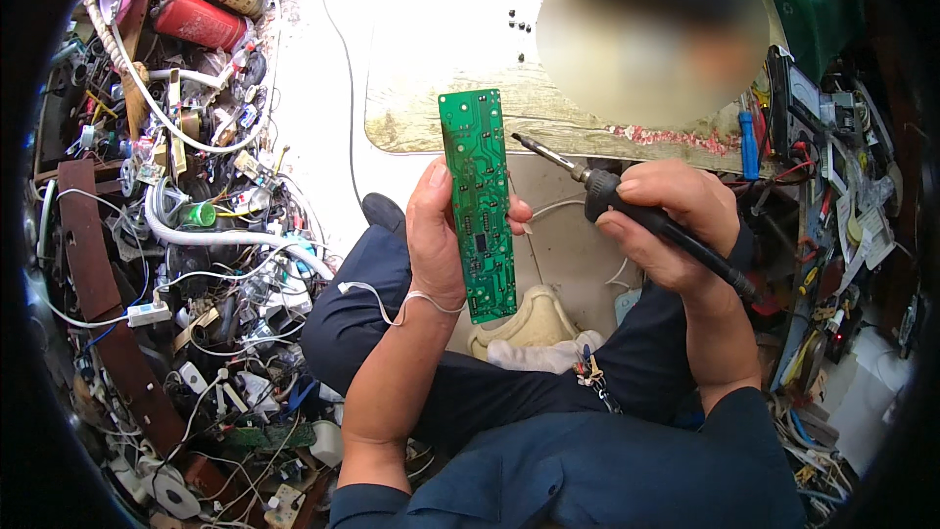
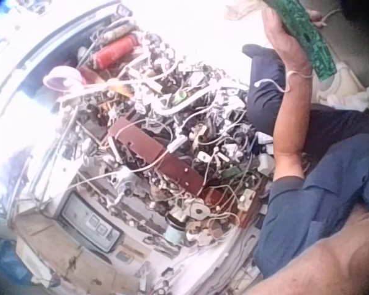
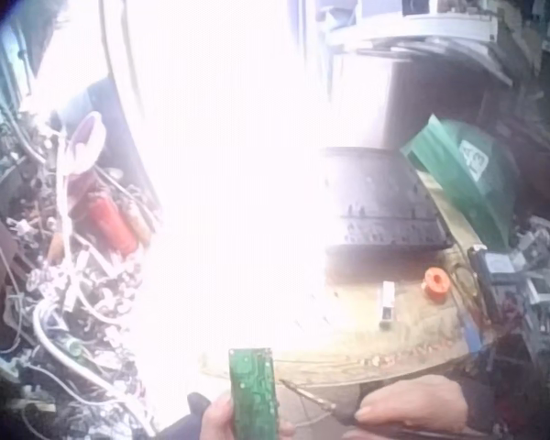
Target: The person holds a green circuit board in the left hand and uses a soldering iron in the right hand to apply heat to various points on the board. The person repeatedly touches the iron to different pads and components across the board's surface.
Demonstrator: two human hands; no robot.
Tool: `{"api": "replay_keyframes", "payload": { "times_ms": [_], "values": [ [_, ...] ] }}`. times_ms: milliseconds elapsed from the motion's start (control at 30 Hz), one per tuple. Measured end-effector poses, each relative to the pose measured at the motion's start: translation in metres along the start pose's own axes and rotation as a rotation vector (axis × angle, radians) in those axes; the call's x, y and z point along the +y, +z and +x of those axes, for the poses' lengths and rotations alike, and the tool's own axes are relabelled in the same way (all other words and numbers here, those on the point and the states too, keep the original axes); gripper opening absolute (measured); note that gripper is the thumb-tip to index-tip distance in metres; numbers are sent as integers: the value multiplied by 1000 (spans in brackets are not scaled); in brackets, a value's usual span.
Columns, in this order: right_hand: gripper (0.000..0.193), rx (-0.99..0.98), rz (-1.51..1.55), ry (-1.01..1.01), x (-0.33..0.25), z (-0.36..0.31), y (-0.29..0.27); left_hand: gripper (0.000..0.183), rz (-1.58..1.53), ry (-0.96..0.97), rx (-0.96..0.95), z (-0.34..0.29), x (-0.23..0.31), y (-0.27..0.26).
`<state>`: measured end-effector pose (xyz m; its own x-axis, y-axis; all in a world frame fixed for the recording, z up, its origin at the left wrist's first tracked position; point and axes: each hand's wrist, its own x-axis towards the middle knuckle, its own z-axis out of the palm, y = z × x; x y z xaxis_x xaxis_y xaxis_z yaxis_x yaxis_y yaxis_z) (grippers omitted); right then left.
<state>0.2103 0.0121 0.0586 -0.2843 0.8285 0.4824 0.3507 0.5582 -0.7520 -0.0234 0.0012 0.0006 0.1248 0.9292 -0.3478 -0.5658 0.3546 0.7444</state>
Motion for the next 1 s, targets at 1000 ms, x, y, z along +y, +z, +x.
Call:
{"api": "replay_keyframes", "payload": {
  "times_ms": [1000],
  "values": [
    [18, 276, 192, 89, 2, -43, -19, 55, -49, 553, -486, -60, 160, 114]
  ]
}}
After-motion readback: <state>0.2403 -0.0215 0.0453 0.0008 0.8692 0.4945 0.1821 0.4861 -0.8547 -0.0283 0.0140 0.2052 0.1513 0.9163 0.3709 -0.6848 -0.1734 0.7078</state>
